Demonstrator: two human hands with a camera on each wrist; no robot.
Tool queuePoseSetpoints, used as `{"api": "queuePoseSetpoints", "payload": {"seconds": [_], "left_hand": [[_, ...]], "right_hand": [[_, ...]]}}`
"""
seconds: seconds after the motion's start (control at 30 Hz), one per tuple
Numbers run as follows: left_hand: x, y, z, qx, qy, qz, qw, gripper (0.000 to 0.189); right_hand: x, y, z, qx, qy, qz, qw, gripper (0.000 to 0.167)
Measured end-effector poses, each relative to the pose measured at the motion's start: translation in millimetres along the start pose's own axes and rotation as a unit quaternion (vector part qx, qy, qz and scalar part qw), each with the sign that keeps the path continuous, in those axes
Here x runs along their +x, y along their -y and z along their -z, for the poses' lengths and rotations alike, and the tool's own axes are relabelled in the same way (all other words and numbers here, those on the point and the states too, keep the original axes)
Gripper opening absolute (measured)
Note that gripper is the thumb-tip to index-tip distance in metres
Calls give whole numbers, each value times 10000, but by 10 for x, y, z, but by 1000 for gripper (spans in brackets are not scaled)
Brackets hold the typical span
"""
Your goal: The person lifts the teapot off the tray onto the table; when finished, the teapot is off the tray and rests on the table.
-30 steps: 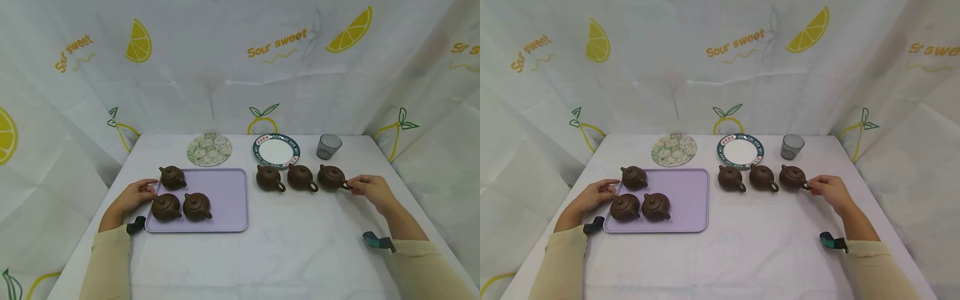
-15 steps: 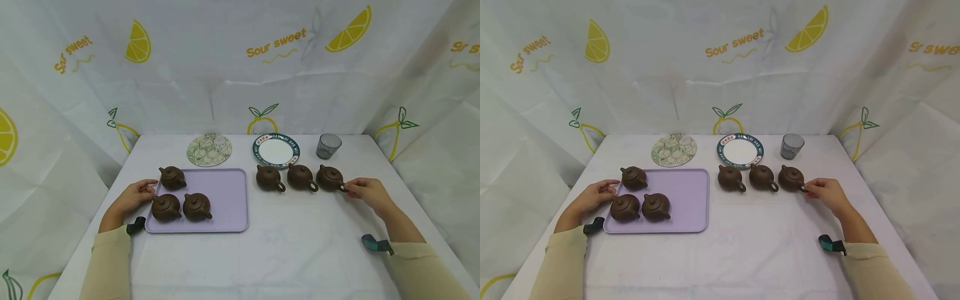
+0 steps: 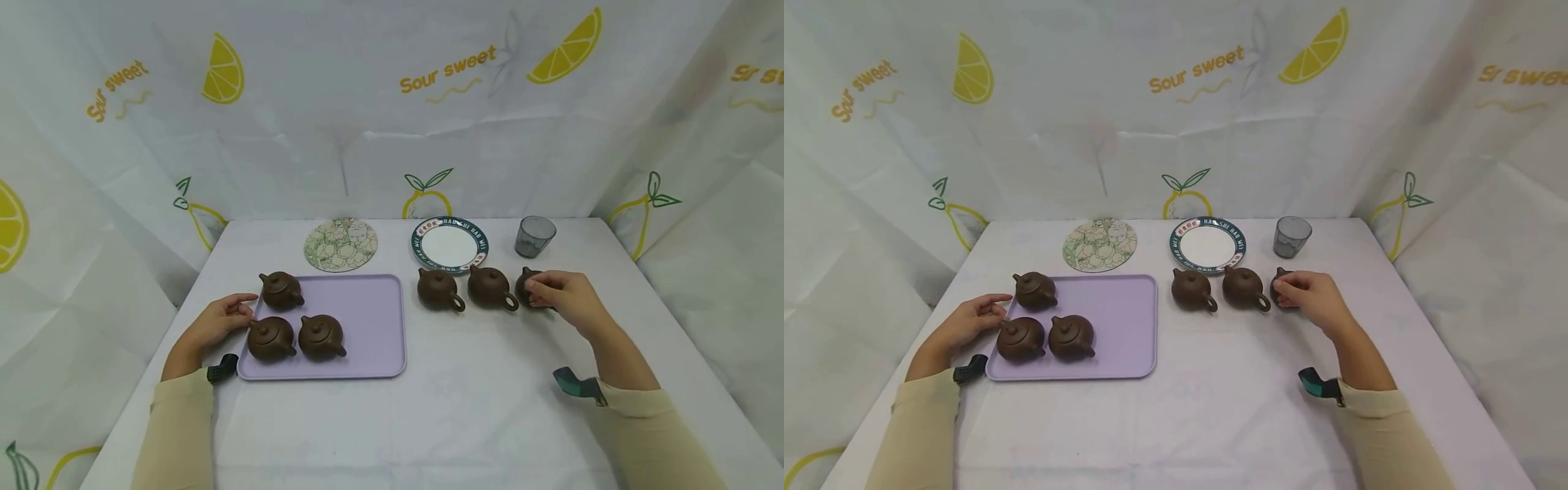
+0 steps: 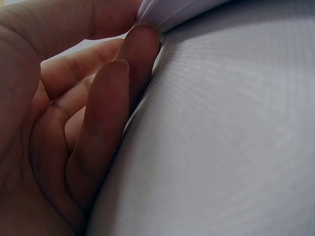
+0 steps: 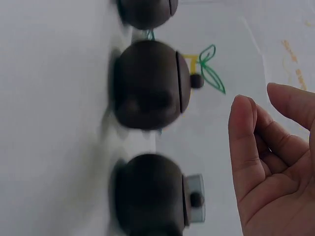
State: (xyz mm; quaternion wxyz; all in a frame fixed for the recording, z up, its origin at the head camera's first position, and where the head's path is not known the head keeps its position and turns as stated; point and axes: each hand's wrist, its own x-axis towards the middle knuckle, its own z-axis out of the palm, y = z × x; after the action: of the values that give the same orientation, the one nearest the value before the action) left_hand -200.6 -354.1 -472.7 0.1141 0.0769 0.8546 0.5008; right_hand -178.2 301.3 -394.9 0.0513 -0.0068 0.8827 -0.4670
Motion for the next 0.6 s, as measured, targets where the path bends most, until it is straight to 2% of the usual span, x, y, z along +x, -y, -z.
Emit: {"api": "queuePoseSetpoints", "payload": {"seconds": [0.3,0.5,0.6], "left_hand": [[10,3,-3,-49,-28,8,10000,51],[-5,0,-1,18,-18,-37,10000,51],[-6,-10,-4,16,-35,-68,10000,51]], "right_hand": [[208,365,-767,658,1023,489,9914,32],[273,523,-1323,795,1422,655,9845,22],[274,629,-1590,801,1715,886,9779,20]]}}
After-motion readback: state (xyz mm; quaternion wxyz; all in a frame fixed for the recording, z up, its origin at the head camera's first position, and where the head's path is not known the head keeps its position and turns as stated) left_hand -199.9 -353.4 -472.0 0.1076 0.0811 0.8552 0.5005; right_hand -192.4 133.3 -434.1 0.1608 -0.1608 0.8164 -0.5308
